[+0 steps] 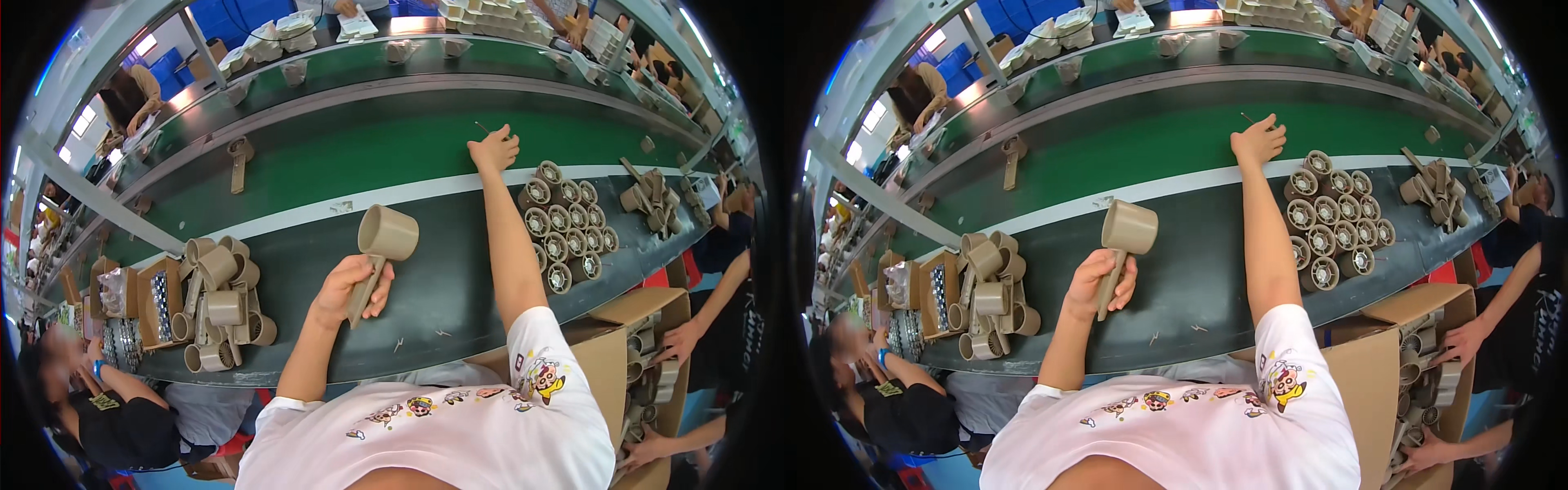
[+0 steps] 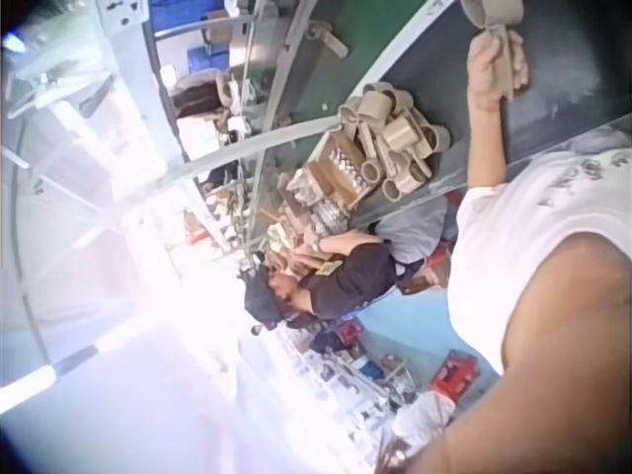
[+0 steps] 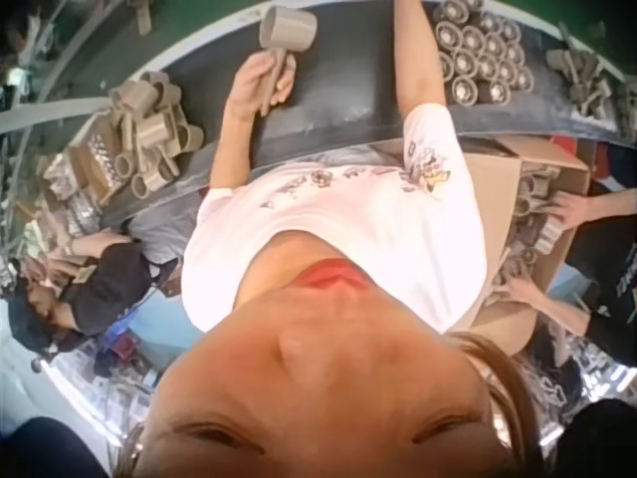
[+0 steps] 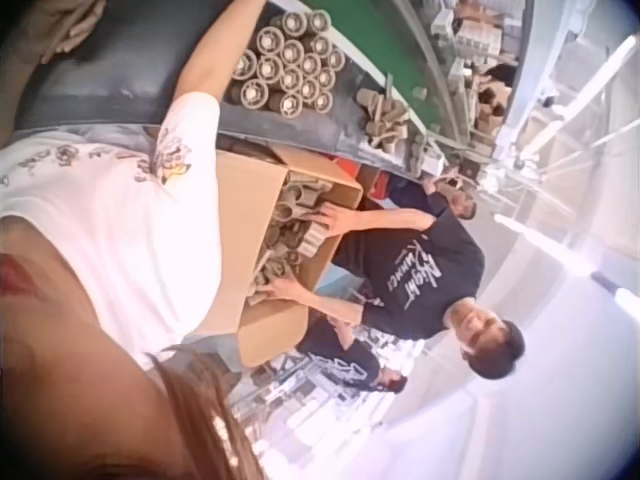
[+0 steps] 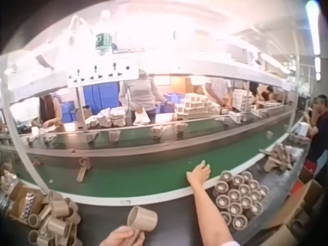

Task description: Assembling small handheld fans on an electronics factory production line.

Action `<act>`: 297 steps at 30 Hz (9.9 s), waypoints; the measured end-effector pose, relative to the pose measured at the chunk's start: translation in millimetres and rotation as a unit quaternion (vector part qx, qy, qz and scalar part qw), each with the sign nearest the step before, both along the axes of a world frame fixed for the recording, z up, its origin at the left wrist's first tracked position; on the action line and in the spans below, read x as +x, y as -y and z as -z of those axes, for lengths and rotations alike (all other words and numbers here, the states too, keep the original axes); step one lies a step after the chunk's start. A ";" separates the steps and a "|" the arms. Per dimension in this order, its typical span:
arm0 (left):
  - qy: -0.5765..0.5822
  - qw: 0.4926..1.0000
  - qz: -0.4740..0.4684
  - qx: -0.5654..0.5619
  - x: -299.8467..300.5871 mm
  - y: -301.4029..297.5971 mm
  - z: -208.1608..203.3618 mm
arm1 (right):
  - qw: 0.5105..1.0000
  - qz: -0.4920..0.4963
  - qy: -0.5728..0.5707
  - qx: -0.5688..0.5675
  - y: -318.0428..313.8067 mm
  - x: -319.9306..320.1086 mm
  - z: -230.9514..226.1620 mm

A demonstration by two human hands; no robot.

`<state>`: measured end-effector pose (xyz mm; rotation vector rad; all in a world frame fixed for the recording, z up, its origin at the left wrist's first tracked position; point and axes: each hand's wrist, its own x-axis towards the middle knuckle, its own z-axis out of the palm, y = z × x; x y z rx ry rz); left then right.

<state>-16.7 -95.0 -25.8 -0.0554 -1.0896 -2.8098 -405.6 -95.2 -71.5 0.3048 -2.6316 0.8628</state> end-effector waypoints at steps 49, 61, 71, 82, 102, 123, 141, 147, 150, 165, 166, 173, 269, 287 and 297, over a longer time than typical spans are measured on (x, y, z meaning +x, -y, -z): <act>-0.028 0.712 -0.302 -0.633 -13.4 -44.4 1.9 | 0.815 -0.555 -0.019 -0.166 -186.1 230.4 -73.3; 0.043 0.960 -0.173 -0.214 -7.0 -44.8 8.7 | 0.788 -0.560 -0.022 -0.255 -181.3 233.6 -51.0; 0.039 0.971 -0.126 -0.198 -7.9 -40.1 3.0 | 0.732 -0.587 0.034 -0.345 -183.1 226.3 -53.4; 0.016 0.974 -0.118 -0.193 -7.2 -39.8 7.4 | 0.780 -0.570 -0.104 -0.236 -185.2 230.1 -60.1; 0.201 0.626 -0.289 -0.696 -11.4 -31.0 2.6 | 0.811 -0.554 -0.185 0.019 -171.2 213.3 -80.6; 0.170 0.652 -0.223 -0.704 -19.5 -47.2 25.4 | 0.777 -0.610 -0.139 0.066 -159.3 228.2 -79.4; 0.186 0.714 -0.188 -0.648 -22.8 -40.2 37.2 | 0.713 -0.616 0.191 -0.275 -165.1 204.8 -27.6; 0.157 0.688 -0.198 -0.680 -23.7 -36.1 36.5 | 0.688 -0.623 0.200 -0.314 -170.7 194.7 -4.0; 0.151 0.648 -0.217 -0.715 -25.2 -44.6 37.7 | 0.666 -0.633 0.242 -0.311 -177.9 184.5 -2.1; 0.176 0.638 -0.290 -0.691 -26.4 -52.4 42.8 | 0.709 -0.642 0.225 -0.184 -182.3 186.7 -21.2; 0.177 0.640 -0.289 -0.689 -25.5 -52.2 44.3 | 0.706 -0.644 0.238 -0.173 -183.6 184.8 -22.5; 0.182 0.649 -0.292 -0.679 -25.5 -49.3 42.4 | 0.754 -0.617 0.172 -0.145 -184.7 193.6 -26.3; 0.164 0.580 -0.422 -0.677 28.4 -116.6 3.4 | 0.783 -0.568 0.035 -0.252 -202.5 248.4 -24.5; 0.053 0.555 -0.470 -0.684 32.6 -115.1 -2.8 | 0.742 -0.619 -0.087 -0.241 -212.8 243.5 -58.4; 0.032 0.518 -0.477 -0.709 37.7 -115.8 -3.1 | 0.735 -0.613 -0.059 -0.284 -210.2 249.7 -61.2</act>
